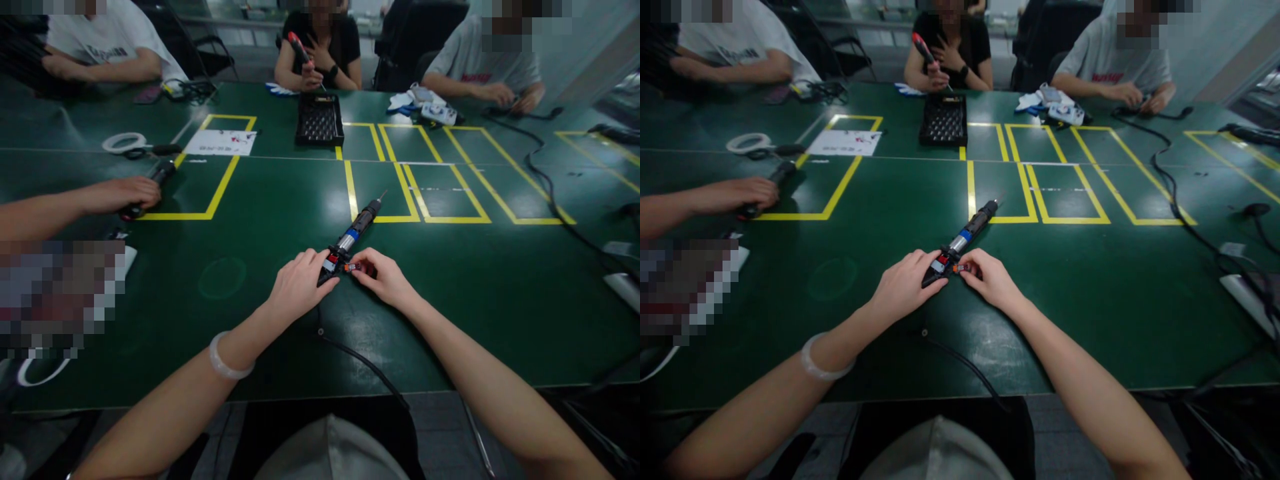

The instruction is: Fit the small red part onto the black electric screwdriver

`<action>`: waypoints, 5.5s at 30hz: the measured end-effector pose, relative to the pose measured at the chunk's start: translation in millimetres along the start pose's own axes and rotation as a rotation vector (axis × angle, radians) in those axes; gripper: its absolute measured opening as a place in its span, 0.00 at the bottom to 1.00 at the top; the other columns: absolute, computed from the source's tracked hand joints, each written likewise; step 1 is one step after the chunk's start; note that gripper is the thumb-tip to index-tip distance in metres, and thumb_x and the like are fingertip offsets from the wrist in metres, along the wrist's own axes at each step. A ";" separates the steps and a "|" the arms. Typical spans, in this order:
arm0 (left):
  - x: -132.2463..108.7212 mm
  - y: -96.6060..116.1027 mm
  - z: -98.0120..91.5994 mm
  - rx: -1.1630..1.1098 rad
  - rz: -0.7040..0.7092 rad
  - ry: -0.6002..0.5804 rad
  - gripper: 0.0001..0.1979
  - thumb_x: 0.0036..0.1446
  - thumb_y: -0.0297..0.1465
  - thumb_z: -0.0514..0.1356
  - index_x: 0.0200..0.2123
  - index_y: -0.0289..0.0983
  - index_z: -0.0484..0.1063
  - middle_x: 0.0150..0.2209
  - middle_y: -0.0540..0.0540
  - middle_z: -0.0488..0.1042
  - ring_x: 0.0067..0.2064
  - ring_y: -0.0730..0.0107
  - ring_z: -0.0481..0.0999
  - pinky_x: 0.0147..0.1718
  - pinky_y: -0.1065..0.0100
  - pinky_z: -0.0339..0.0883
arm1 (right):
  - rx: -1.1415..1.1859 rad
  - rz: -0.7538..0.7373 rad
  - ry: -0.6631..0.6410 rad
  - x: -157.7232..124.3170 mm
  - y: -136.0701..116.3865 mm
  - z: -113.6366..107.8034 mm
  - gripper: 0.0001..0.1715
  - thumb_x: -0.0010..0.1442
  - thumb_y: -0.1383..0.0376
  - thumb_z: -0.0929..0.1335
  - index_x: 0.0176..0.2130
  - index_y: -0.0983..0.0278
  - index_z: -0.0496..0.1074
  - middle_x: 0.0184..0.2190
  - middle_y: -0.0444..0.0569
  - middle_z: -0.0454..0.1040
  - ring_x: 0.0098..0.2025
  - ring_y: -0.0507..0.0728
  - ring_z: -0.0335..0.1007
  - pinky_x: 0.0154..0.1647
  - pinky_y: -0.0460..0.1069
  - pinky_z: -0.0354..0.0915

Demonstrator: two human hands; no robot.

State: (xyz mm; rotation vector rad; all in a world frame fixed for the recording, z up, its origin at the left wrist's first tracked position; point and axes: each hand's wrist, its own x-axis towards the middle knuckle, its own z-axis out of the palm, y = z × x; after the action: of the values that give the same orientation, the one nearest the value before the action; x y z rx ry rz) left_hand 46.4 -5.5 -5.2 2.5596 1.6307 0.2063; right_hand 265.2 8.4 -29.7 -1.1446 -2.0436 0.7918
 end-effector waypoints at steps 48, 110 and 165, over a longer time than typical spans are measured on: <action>0.9 -1.1 2.3 -0.005 0.035 0.009 0.27 0.65 0.46 0.55 0.60 0.36 0.63 0.49 0.41 0.72 0.49 0.59 0.72 0.43 0.63 0.67 | -0.146 -0.112 -0.081 -1.4 -1.9 3.0 0.13 0.63 0.70 0.68 0.48 0.63 0.70 0.41 0.52 0.74 0.42 0.58 0.71 0.43 0.51 0.68; 3.3 -0.1 2.9 -0.203 0.127 0.102 0.20 0.62 0.34 0.60 0.56 0.40 0.66 0.58 0.41 0.67 0.55 0.58 0.68 0.53 0.58 0.68 | -0.177 -0.118 0.018 2.7 -6.4 10.7 0.04 0.62 0.70 0.66 0.38 0.61 0.66 0.37 0.49 0.71 0.40 0.58 0.68 0.41 0.51 0.64; -12.2 -246.0 -34.6 0.307 -0.599 0.180 0.28 0.71 0.42 0.44 0.65 0.29 0.55 0.59 0.33 0.66 0.54 0.46 0.67 0.49 0.46 0.65 | 0.286 0.150 0.145 -3.7 23.7 -8.7 0.08 0.62 0.60 0.69 0.39 0.61 0.68 0.28 0.43 0.69 0.28 0.52 0.65 0.32 0.49 0.62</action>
State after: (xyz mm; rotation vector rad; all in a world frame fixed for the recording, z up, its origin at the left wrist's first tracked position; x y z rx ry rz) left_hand -184.2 87.6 -10.3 2.1412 2.5797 0.1442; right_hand 285.0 17.1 -43.4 -1.1626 -1.6775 1.0073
